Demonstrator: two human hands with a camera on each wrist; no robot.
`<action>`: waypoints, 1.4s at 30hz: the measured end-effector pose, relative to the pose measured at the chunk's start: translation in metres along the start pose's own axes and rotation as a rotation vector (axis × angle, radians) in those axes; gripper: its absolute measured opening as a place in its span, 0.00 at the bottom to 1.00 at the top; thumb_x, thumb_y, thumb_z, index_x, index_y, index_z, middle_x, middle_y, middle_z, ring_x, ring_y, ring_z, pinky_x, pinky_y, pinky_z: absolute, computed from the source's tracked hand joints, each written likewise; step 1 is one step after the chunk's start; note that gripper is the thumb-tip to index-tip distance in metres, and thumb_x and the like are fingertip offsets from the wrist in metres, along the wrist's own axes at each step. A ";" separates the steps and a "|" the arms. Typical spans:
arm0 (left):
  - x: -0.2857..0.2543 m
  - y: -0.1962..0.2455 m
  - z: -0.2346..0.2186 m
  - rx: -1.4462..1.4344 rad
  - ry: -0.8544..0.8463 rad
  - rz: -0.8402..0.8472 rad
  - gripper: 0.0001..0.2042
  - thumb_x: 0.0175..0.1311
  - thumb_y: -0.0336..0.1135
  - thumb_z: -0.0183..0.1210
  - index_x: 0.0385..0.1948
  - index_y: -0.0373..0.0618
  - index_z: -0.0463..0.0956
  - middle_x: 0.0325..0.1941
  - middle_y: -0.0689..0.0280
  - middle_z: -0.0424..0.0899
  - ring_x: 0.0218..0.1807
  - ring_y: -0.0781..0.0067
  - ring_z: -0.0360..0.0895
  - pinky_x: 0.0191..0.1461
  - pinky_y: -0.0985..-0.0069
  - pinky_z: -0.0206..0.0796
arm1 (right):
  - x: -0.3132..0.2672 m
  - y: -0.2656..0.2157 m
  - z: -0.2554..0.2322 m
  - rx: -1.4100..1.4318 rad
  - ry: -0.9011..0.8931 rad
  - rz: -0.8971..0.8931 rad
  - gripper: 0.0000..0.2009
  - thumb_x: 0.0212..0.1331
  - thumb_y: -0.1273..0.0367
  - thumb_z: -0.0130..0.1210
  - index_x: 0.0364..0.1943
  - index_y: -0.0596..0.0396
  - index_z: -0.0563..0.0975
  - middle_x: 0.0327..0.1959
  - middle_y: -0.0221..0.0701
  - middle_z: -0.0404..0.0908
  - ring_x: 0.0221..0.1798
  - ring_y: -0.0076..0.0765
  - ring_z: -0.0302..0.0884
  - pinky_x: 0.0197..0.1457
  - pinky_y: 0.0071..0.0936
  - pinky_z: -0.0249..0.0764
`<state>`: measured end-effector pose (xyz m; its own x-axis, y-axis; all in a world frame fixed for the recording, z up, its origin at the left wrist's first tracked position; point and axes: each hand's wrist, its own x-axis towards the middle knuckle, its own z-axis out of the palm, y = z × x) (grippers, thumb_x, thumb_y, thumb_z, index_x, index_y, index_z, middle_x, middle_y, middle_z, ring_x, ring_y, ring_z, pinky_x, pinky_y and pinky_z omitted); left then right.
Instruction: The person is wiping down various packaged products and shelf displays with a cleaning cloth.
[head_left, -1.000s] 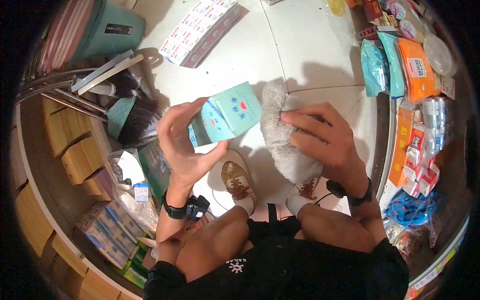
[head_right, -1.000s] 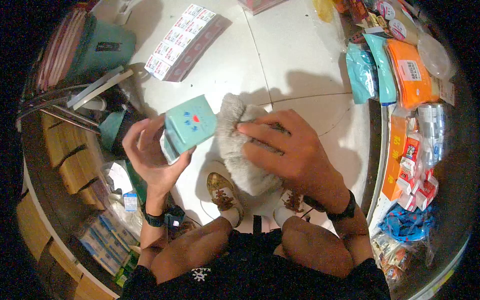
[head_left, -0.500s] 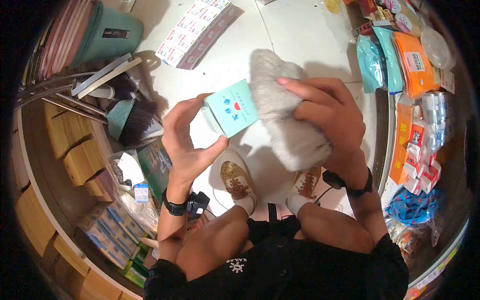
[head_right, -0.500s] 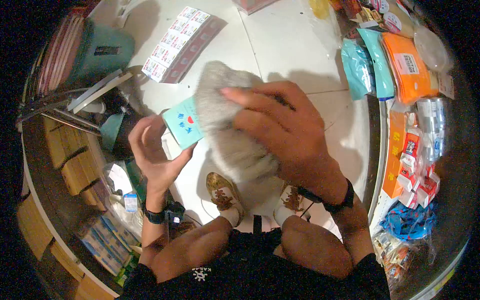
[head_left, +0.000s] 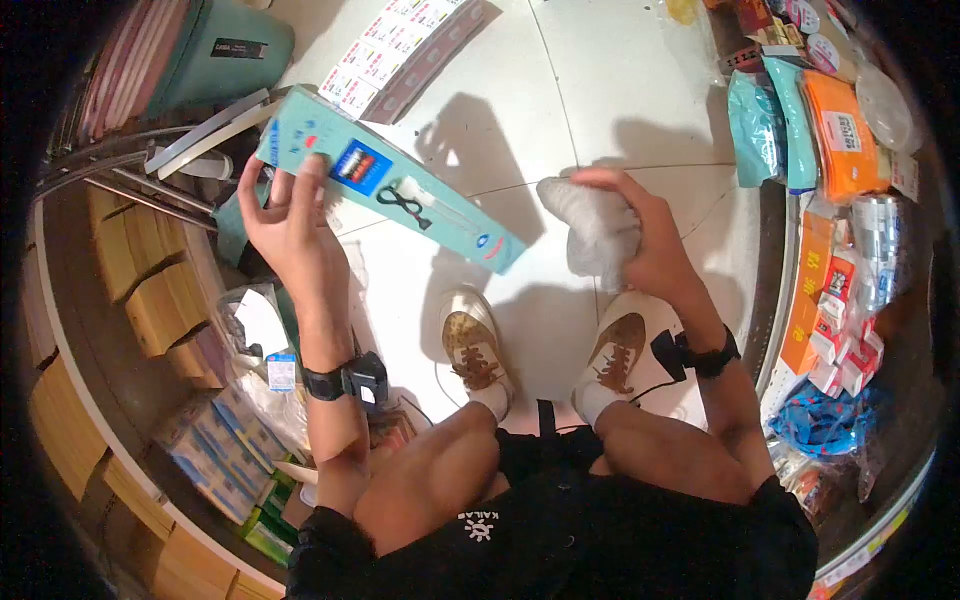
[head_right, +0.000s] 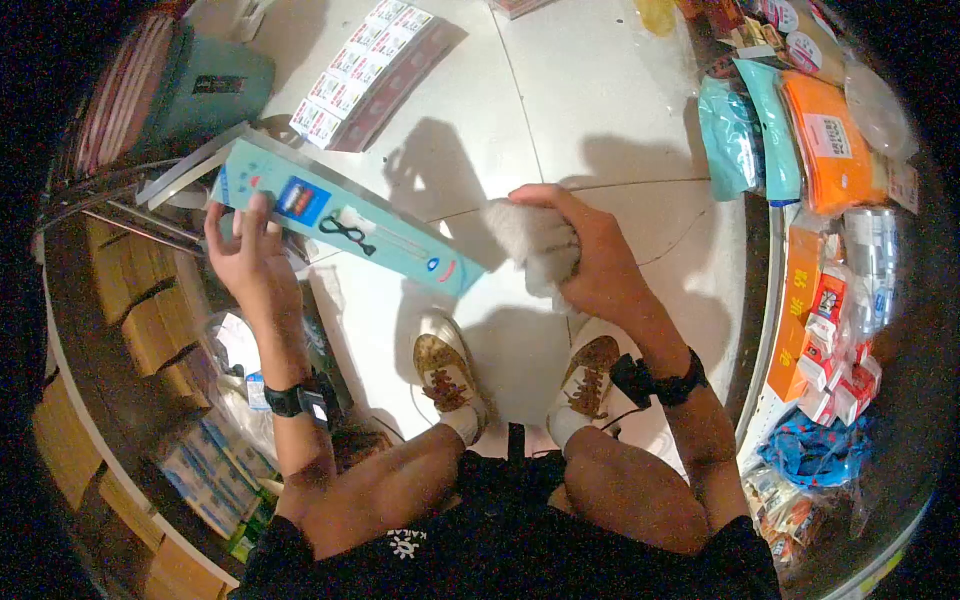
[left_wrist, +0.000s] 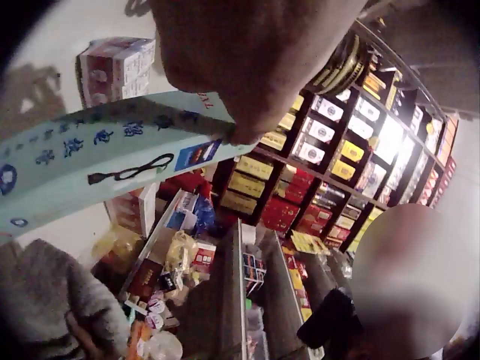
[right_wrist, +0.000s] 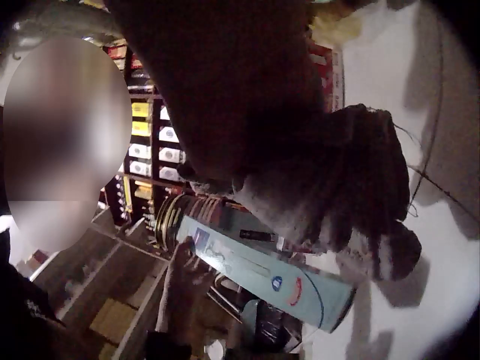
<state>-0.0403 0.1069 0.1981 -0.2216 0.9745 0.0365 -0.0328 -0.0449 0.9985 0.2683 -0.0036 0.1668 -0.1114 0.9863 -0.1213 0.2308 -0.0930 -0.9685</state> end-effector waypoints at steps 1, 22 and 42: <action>0.005 -0.008 -0.007 -0.119 0.061 -0.072 0.31 0.61 0.22 0.66 0.64 0.34 0.57 0.57 0.50 0.78 0.60 0.63 0.77 0.61 0.69 0.70 | -0.001 0.009 0.001 0.002 0.001 0.000 0.30 0.40 0.78 0.69 0.55 0.53 0.77 0.49 0.33 0.84 0.55 0.40 0.79 0.57 0.32 0.76; 0.002 -0.015 0.009 -0.420 0.060 -0.379 0.20 0.71 0.44 0.60 0.59 0.45 0.70 0.61 0.61 0.77 0.64 0.68 0.72 0.72 0.64 0.61 | -0.010 0.042 0.028 1.107 0.649 0.365 0.25 0.57 0.73 0.67 0.59 0.60 0.72 0.54 0.36 0.80 0.56 0.37 0.80 0.59 0.35 0.79; -0.036 -0.006 0.007 -0.232 -0.063 -0.013 0.28 0.62 0.25 0.64 0.63 0.44 0.64 0.58 0.62 0.77 0.54 0.69 0.78 0.54 0.66 0.75 | 0.002 0.036 0.038 0.726 0.594 0.284 0.25 0.49 0.77 0.72 0.53 0.61 0.76 0.48 0.34 0.83 0.49 0.30 0.82 0.53 0.30 0.80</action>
<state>-0.0249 0.0738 0.1909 -0.1585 0.9868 0.0340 -0.2600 -0.0750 0.9627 0.2396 -0.0106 0.1229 0.4071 0.8037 -0.4340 -0.4990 -0.2022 -0.8426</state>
